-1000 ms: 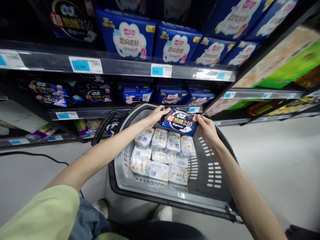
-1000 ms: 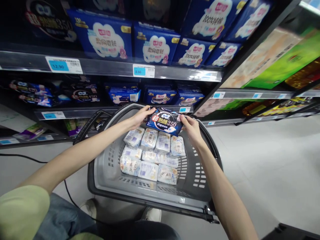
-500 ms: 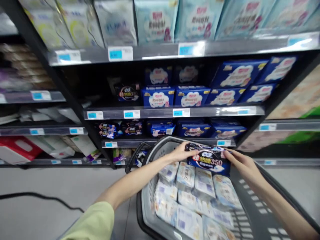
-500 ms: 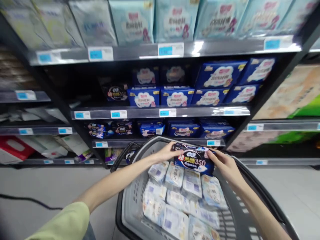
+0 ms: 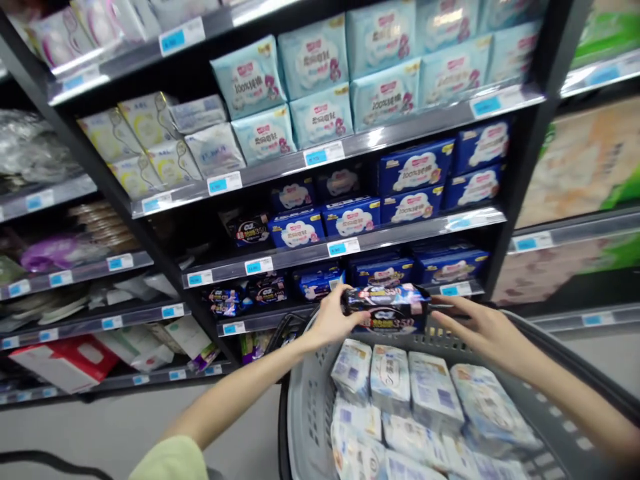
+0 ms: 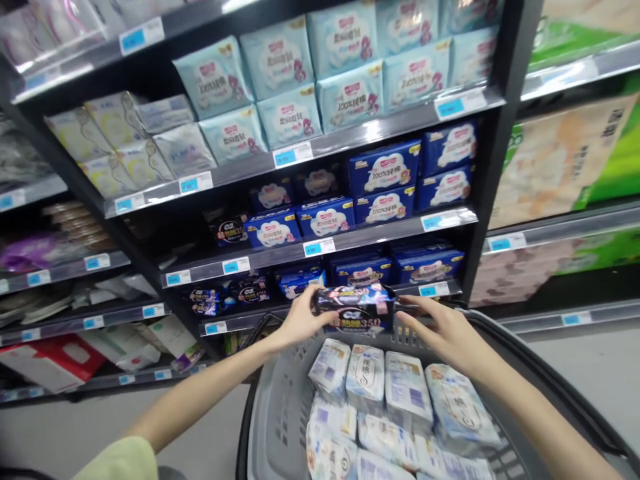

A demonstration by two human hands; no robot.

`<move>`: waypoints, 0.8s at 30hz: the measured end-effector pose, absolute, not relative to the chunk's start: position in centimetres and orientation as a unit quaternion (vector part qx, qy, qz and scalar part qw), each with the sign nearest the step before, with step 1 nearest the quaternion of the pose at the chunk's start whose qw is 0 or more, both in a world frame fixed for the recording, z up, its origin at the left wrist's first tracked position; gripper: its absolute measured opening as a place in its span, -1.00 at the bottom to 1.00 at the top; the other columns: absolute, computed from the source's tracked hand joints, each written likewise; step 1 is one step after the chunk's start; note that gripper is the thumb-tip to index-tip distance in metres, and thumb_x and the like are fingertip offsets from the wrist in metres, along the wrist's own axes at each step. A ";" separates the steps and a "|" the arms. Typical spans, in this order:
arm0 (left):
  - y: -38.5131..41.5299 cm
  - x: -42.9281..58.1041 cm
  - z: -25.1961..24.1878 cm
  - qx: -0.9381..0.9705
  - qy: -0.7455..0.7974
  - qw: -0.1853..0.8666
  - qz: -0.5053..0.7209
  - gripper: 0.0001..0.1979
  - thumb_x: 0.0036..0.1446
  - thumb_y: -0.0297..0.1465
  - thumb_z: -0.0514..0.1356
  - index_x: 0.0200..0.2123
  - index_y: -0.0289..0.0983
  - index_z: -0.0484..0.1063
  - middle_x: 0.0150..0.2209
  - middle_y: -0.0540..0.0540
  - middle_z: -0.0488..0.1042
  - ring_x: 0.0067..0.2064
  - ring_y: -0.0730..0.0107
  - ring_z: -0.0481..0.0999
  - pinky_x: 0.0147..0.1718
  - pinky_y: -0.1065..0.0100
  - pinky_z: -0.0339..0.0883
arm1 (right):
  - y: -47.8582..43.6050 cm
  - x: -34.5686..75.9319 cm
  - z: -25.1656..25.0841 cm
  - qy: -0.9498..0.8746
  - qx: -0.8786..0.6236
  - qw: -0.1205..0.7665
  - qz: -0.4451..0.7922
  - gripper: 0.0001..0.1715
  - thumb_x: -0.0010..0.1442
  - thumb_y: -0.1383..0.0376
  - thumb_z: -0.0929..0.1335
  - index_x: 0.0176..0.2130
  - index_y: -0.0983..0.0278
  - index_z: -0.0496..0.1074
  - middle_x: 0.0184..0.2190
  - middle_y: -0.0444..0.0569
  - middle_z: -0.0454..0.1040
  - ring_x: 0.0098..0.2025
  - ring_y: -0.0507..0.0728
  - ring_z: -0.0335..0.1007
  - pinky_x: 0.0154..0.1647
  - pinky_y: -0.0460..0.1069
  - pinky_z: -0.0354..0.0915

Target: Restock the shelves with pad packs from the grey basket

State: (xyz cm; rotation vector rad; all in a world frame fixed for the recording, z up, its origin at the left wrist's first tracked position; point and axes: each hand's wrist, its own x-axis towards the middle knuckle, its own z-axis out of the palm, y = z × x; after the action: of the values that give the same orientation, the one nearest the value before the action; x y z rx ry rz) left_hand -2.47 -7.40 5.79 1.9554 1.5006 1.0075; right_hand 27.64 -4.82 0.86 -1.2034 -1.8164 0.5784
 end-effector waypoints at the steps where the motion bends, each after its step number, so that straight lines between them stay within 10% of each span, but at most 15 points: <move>1: -8.0 -3.4 6.8 0.710 0.556 0.216 0.375 -0.48 -0.01 -0.15 0.39 -0.01 -0.15 0.35 -0.08 -0.08 0.54 -0.06 0.17 0.52 -0.03 0.21 0.36 | -4.9 27.6 0.9 -0.734 -0.477 0.427 0.228 -0.42 0.10 -0.14 0.39 -0.03 0.15 0.54 -0.15 0.07 0.65 -0.20 0.35 0.62 -0.24 0.16 0.56; 15: -13.3 -21.1 19.7 0.602 0.590 -0.221 0.490 -0.41 -0.04 -0.13 0.37 0.03 -0.23 0.37 -0.08 -0.09 0.49 -0.11 0.20 0.53 -0.17 0.29 0.47 | -4.5 28.2 0.6 -0.788 -0.444 0.382 0.188 -0.50 0.26 -0.11 0.31 -0.08 0.19 0.52 -0.14 0.08 0.63 -0.15 0.29 0.59 -0.24 0.10 0.55; 24: -6.0 -29.4 20.1 0.559 0.625 -0.230 0.493 -0.41 -0.01 -0.15 0.36 0.08 -0.23 0.38 -0.02 -0.13 0.52 0.00 0.15 0.53 0.05 0.19 0.41 | -4.2 28.3 0.1 -0.813 -0.441 0.331 0.186 -0.45 0.30 -0.10 0.25 -0.05 0.24 0.51 -0.14 0.10 0.61 -0.18 0.28 0.57 -0.24 0.12 0.51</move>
State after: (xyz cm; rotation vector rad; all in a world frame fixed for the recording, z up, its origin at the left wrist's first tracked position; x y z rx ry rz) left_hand -29.38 -6.03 20.11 2.0717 2.3171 1.8286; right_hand 28.29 -4.17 0.15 -1.1541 -2.1264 0.4859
